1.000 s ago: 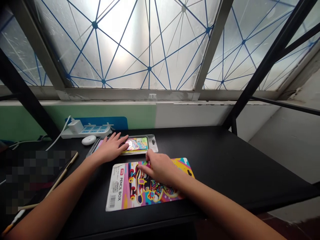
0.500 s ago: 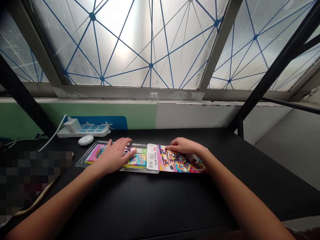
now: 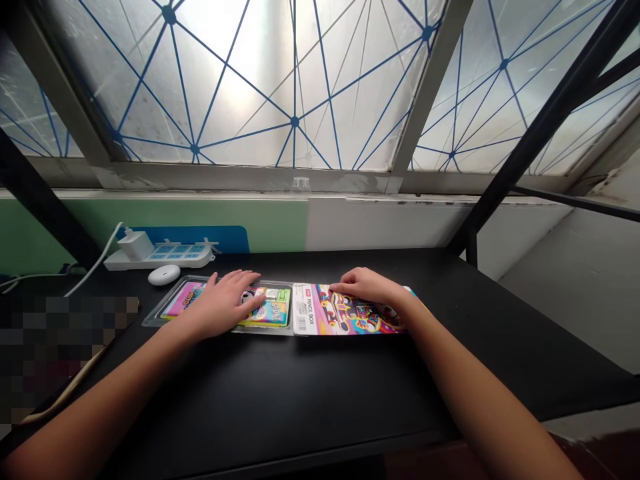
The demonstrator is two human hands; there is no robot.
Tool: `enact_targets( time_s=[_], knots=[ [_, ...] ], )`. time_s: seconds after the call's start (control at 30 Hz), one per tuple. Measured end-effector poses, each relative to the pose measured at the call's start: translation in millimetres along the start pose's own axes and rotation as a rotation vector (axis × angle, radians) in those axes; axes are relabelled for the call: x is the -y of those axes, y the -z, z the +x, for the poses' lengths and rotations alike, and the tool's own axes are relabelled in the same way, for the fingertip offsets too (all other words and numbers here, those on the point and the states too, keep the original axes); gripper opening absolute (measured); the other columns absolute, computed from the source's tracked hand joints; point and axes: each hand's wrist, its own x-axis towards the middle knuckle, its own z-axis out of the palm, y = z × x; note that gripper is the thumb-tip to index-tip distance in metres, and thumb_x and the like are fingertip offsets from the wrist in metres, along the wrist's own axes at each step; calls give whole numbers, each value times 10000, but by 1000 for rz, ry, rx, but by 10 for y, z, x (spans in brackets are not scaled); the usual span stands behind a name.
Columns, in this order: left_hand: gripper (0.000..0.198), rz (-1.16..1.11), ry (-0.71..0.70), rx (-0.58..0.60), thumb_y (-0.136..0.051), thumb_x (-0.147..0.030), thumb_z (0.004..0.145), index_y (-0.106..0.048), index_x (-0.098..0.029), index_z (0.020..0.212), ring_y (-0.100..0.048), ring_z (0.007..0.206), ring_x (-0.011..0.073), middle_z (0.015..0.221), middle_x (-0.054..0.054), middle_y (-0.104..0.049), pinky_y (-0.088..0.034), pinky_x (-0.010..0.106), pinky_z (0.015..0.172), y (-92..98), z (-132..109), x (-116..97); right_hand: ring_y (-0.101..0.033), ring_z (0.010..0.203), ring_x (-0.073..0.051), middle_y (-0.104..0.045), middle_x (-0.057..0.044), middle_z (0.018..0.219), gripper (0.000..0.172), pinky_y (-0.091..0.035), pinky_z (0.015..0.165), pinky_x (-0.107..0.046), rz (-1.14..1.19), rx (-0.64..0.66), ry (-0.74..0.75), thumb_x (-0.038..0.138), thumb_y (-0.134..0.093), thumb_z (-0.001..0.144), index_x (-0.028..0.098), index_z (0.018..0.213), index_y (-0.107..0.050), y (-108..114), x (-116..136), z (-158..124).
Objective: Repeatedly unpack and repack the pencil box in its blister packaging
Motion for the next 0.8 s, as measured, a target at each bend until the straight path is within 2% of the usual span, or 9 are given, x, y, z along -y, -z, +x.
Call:
enact_targets(
  time_s=[0.17, 0.3, 0.53, 0.67, 0.8],
  knots=[
    [648, 11, -10, 2, -297, -627, 966, -453, -251, 1470, -316, 1462, 352, 1560, 95, -429, -151, 674, 1158, -2, -9, 6, -588, 729, -197, -686, -29, 769, 533, -391, 593, -283, -10, -154, 10, 733, -592, 770, 209, 750, -692, 18, 1, 1],
    [650, 13, -9, -1, -298, -632, 965, -454, -255, 1471, -316, 1462, 353, 1559, 100, -430, -149, 677, 1157, -8, -2, 15, -574, 700, -180, -672, -12, 734, 497, -382, 586, -277, 7, -268, 3, 707, -646, 745, 211, 742, -681, 52, 55, -48],
    [644, -15, -5, -2, -317, -640, 959, -470, -256, 1453, -305, 1466, 355, 1562, 99, -426, -137, 679, 1157, 1, -2, 7, -573, 695, -181, -685, -14, 742, 500, -388, 594, -281, 42, -321, 7, 710, -676, 723, 211, 742, -681, 86, 73, -85],
    [580, -45, 31, -41, -349, -589, 968, -495, -246, 1412, -313, 1465, 339, 1538, 109, -458, -140, 671, 1162, -19, 10, -12, -595, 734, -197, -696, -21, 762, 457, -401, 618, -287, 42, -352, -3, 671, -665, 753, 214, 746, -685, -37, 179, -47],
    [465, -180, 60, -119, -389, -490, 980, -519, -255, 1360, -362, 1437, 313, 1494, 98, -507, -108, 661, 1174, -51, -2, -174, -598, 707, -200, -696, -24, 750, 430, -396, 601, -295, 58, -379, 6, 641, -614, 806, 218, 758, -679, -312, 434, 6]
  ],
)
